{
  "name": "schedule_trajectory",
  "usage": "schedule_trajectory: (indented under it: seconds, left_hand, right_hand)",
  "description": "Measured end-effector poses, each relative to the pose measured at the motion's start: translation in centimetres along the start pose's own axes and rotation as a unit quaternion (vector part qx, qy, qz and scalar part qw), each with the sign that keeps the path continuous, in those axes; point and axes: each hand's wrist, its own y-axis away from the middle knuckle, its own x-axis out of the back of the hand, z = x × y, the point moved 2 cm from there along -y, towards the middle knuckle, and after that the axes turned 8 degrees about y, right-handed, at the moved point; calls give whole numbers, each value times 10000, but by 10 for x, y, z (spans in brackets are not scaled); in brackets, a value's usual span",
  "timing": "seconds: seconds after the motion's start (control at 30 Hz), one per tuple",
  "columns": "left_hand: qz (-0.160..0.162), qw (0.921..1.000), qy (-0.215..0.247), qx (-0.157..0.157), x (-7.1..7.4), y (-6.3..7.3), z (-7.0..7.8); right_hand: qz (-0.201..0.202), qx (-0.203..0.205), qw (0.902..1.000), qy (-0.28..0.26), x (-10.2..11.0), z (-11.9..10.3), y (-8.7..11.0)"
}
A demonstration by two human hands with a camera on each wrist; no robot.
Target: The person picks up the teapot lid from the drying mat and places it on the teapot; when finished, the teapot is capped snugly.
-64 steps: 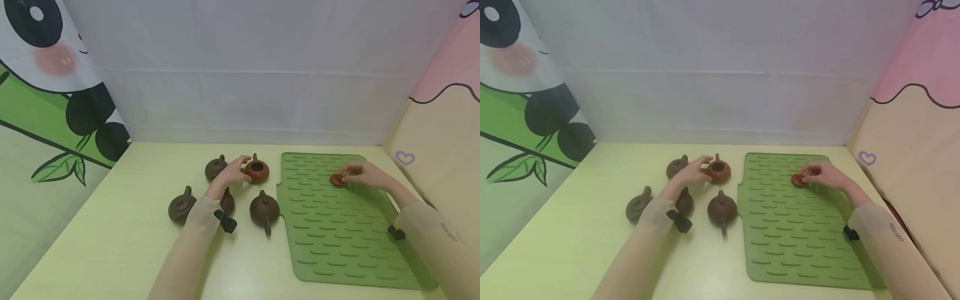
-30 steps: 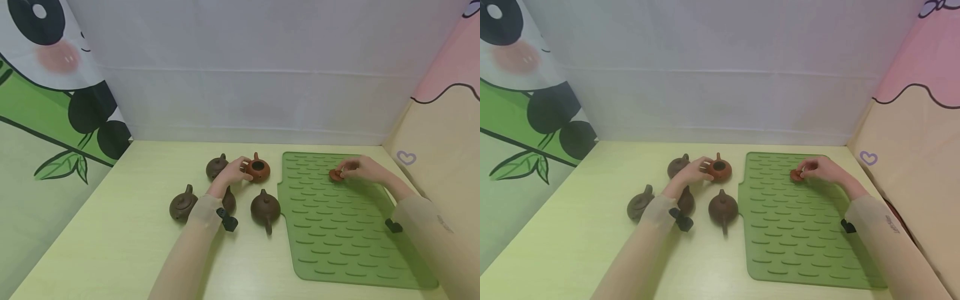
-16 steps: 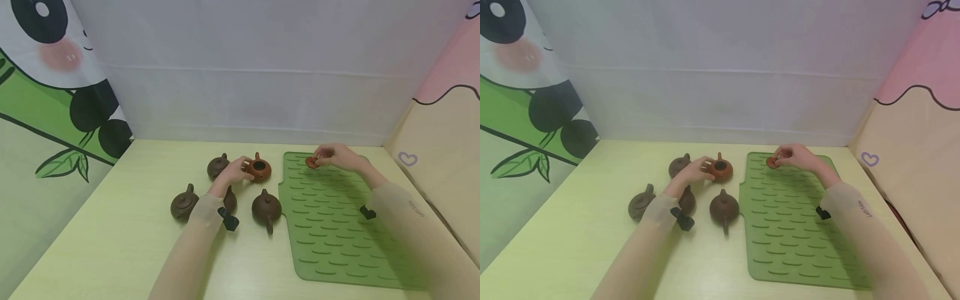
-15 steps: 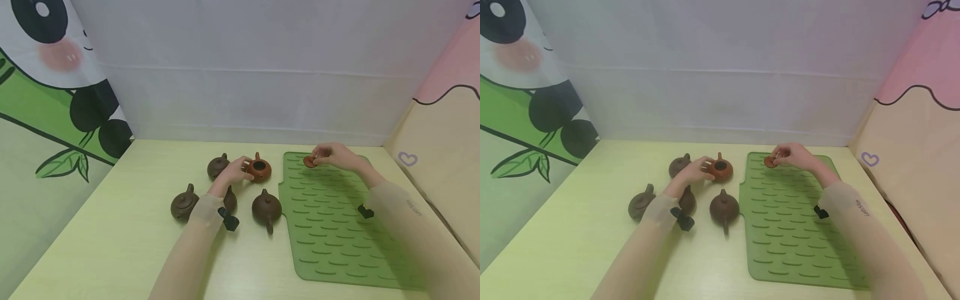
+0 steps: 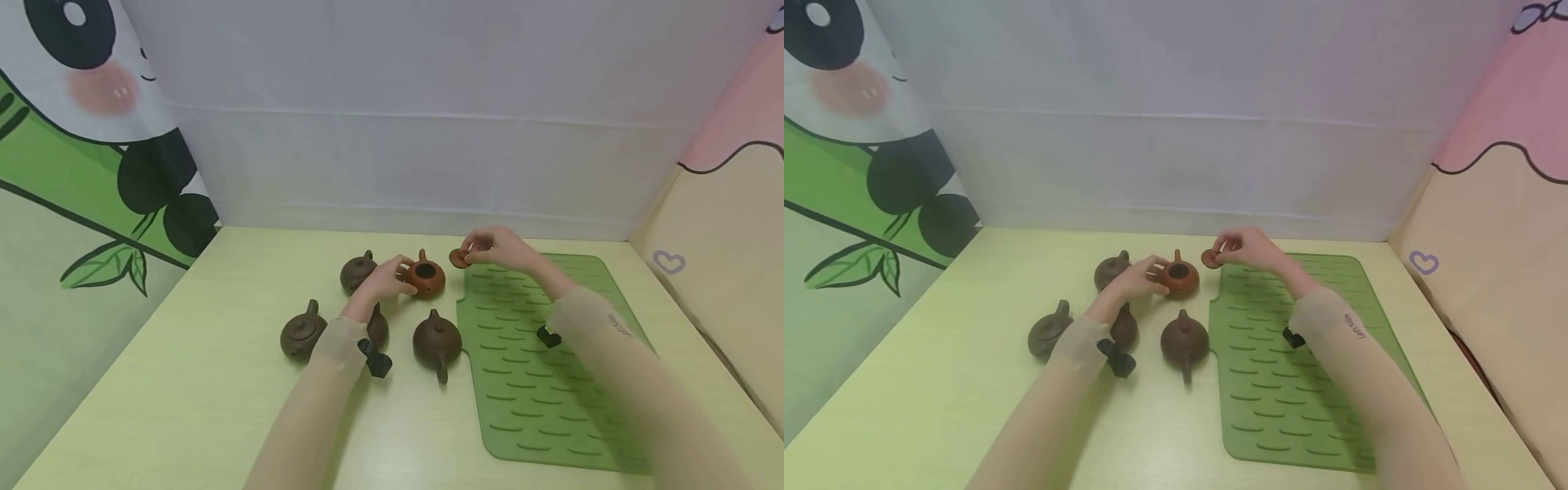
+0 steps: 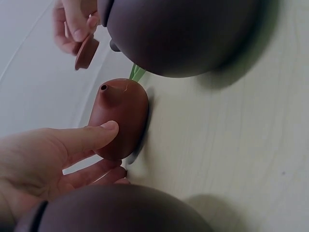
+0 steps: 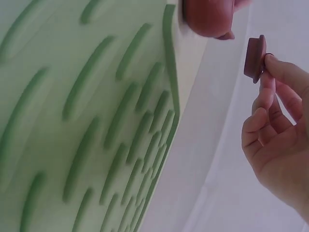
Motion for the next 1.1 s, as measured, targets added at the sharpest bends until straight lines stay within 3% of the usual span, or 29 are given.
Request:
schedule_trajectory:
  seconds: [0.43, 0.8, 1.1]
  left_hand:
    - [-9, 10000, 50, 3, 1, 1, 0]
    - [-9, 10000, 2, 15, 1, 0, -1]
    - [7, 10000, 70, 26, 1, 3, 1]
  right_hand:
    - [-59, 22, 9991, -409, -30, -24, -30]
    - [-60, -190, 9978, -629, -49, -28, -35]
    - [-240, -230, 9987, -380, -53, -29, -36]
